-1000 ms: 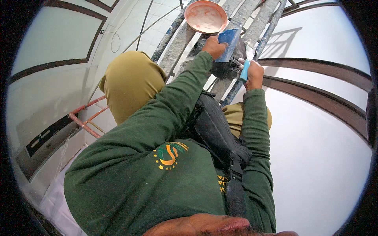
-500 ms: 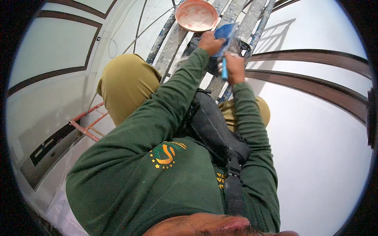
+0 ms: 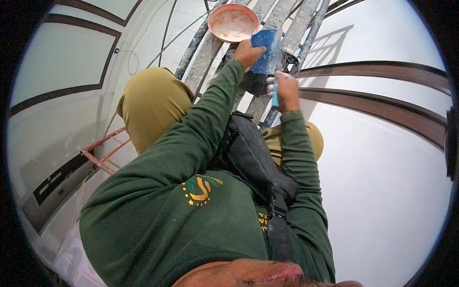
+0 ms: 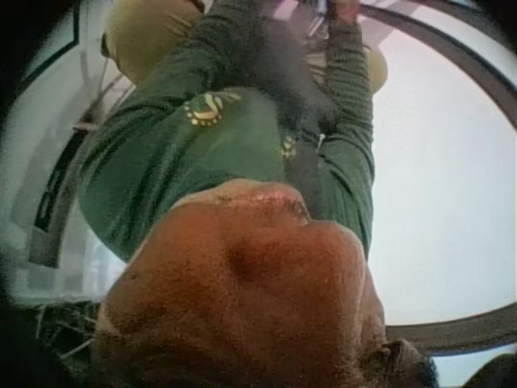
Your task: The person applies plaster to the ceiling using a putty knife, then scrapes and mixes the compound between two putty knives.
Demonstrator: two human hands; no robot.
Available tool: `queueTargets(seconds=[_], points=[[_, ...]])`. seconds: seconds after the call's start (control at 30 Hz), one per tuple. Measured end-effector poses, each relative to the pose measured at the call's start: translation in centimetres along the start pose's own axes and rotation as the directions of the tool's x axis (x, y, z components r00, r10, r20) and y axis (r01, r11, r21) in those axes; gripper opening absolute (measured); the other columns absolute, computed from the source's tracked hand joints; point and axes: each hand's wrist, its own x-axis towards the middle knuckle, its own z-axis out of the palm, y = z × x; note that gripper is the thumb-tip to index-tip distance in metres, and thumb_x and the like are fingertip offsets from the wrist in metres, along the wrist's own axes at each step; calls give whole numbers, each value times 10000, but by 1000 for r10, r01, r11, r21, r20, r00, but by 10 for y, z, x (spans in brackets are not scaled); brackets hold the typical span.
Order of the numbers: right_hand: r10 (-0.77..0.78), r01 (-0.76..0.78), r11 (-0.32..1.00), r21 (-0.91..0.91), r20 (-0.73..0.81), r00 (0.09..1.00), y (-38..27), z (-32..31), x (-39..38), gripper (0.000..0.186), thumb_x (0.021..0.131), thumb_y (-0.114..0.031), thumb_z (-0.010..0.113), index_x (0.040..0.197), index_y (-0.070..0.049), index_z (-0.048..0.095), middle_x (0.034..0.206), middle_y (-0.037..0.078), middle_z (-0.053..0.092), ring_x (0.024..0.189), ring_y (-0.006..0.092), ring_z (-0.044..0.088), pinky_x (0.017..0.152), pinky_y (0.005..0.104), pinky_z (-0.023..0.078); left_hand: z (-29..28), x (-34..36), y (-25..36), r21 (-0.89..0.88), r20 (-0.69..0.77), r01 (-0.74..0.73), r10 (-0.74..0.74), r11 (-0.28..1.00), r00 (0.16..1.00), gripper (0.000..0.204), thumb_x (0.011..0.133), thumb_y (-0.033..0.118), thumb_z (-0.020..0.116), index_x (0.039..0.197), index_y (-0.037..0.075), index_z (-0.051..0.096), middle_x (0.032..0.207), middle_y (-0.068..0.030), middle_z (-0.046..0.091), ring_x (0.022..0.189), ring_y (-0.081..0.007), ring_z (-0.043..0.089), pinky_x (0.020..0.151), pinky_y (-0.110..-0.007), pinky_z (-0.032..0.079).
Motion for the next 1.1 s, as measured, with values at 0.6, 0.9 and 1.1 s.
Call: queueTargets(seconds=[0.6,0.9,1.1], points=[[-52,54,999,-3,188,981,-50,-63,-54,316,931,-148,445,1159,69,472,787,148,620,516,109,515,427,220,436,-37,6,-6,-606,242,257,-133,753,961,322,763,69,662,1054,3,540,926,-98,639,804,-220,648,771,-370,546],[-111,38,973,227,318,941,-57,-63,-60,280,937,-168,433,1027,90,490,872,213,631,506,117,508,424,224,419,-30,7,-10,-726,245,297,-169,620,955,263,811,81,623,1050,1,550,928,-100,644,828,-210,650,765,-358,553],[-247,176,925,336,185,951,-56,-59,-55,353,933,-158,460,1199,72,432,896,210,631,500,111,508,412,205,410,-19,-2,2,-716,279,344,-203,608,939,286,812,56,612,1077,-13,527,961,-121,628,847,-230,645,782,-383,549]])
